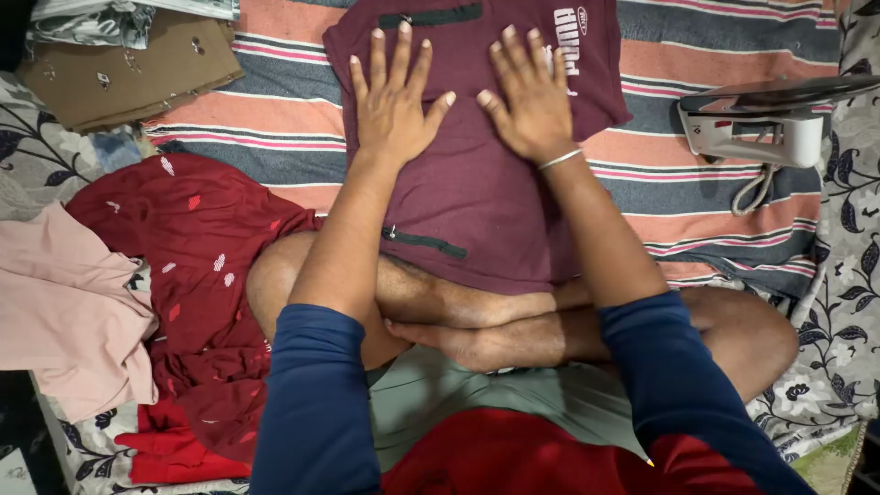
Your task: The person irons a maroon t-shirt laid out on a bed. They use an electric iron to smooth the fabric, flip the shirt to iron the other side, and continue ironing different sections.
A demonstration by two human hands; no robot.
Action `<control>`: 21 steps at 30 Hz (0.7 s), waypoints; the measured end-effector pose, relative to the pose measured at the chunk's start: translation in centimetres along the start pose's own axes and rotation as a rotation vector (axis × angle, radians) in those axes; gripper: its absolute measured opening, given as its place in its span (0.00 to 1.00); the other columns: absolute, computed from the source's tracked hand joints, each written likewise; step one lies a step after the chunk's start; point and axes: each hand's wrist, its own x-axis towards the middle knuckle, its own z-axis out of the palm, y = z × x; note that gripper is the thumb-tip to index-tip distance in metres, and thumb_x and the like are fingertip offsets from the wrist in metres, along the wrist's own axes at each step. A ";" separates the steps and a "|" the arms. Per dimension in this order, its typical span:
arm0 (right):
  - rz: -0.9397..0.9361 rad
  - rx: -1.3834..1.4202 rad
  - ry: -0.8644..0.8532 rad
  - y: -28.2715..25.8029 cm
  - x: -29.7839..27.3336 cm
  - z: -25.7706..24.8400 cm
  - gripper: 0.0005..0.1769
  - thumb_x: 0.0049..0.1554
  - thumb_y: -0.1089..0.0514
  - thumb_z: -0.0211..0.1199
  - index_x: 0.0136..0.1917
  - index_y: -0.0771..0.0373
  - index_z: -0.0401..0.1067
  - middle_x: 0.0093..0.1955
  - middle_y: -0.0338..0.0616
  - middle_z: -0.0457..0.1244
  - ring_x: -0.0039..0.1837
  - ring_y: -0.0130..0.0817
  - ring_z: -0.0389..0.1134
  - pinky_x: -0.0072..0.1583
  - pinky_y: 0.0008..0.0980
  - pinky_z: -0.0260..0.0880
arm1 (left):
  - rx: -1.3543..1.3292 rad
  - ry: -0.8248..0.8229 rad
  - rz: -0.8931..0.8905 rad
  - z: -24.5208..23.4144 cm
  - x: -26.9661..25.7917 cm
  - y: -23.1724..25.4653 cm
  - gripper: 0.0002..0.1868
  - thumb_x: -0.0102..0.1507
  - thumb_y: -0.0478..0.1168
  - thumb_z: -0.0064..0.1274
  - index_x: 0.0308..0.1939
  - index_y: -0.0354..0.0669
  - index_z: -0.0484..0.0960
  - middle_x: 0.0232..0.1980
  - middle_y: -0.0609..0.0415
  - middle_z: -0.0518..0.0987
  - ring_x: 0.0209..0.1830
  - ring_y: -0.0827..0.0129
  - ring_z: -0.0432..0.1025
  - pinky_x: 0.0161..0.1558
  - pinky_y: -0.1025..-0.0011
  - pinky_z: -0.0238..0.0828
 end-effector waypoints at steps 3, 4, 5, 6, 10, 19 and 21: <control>0.061 0.014 0.102 3.1 0.5 -0.5 0.44 0.70 0.31 0.44 0.86 0.59 0.48 0.89 0.48 0.38 0.88 0.52 0.33 0.82 0.62 0.28 | -0.013 0.034 -0.016 0.1 0.4 -0.8 0.38 0.71 0.63 0.50 0.79 0.49 0.64 0.84 0.45 0.49 0.83 0.40 0.39 0.77 0.34 0.33; 0.077 0.022 0.119 4.0 0.7 -0.8 0.44 0.70 0.31 0.44 0.86 0.61 0.47 0.89 0.48 0.38 0.88 0.53 0.33 0.81 0.63 0.28 | -0.012 0.040 -0.013 0.0 0.4 -0.9 0.38 0.71 0.63 0.50 0.79 0.49 0.65 0.84 0.45 0.49 0.83 0.40 0.39 0.77 0.34 0.33; 0.097 0.029 0.137 5.0 0.6 -1.1 0.44 0.70 0.31 0.45 0.86 0.62 0.47 0.89 0.49 0.38 0.88 0.53 0.33 0.81 0.64 0.28 | -0.013 0.045 -0.008 0.1 0.4 -0.9 0.38 0.71 0.63 0.50 0.79 0.49 0.65 0.84 0.45 0.49 0.83 0.40 0.40 0.77 0.34 0.33; 0.116 0.037 0.155 5.6 0.4 -1.2 0.45 0.71 0.31 0.45 0.86 0.63 0.47 0.89 0.50 0.37 0.88 0.54 0.33 0.81 0.64 0.29 | -0.014 0.049 -0.002 0.1 0.3 -0.9 0.38 0.71 0.63 0.50 0.79 0.49 0.65 0.84 0.45 0.49 0.83 0.40 0.40 0.77 0.35 0.34; 0.149 -0.024 0.146 6.4 -0.9 -0.6 0.42 0.70 0.33 0.46 0.85 0.63 0.49 0.89 0.52 0.36 0.87 0.58 0.33 0.79 0.68 0.31 | -0.017 0.045 0.003 -0.2 0.4 -0.8 0.39 0.70 0.63 0.50 0.79 0.49 0.65 0.84 0.44 0.49 0.83 0.40 0.40 0.77 0.35 0.34; 0.217 -0.033 0.024 7.8 -11.4 0.2 0.45 0.66 0.32 0.44 0.85 0.61 0.45 0.87 0.53 0.34 0.85 0.64 0.32 0.77 0.69 0.34 | 0.041 0.024 -0.006 -0.1 -1.7 0.1 0.42 0.69 0.63 0.49 0.79 0.43 0.61 0.83 0.39 0.47 0.82 0.34 0.37 0.76 0.36 0.33; 0.230 -0.044 -0.054 8.5 -12.5 0.1 0.48 0.64 0.29 0.44 0.84 0.61 0.42 0.86 0.55 0.32 0.83 0.66 0.31 0.75 0.68 0.35 | 0.071 -0.011 -0.029 -0.5 -2.3 0.8 0.43 0.67 0.62 0.49 0.79 0.42 0.59 0.83 0.39 0.46 0.81 0.33 0.37 0.75 0.35 0.32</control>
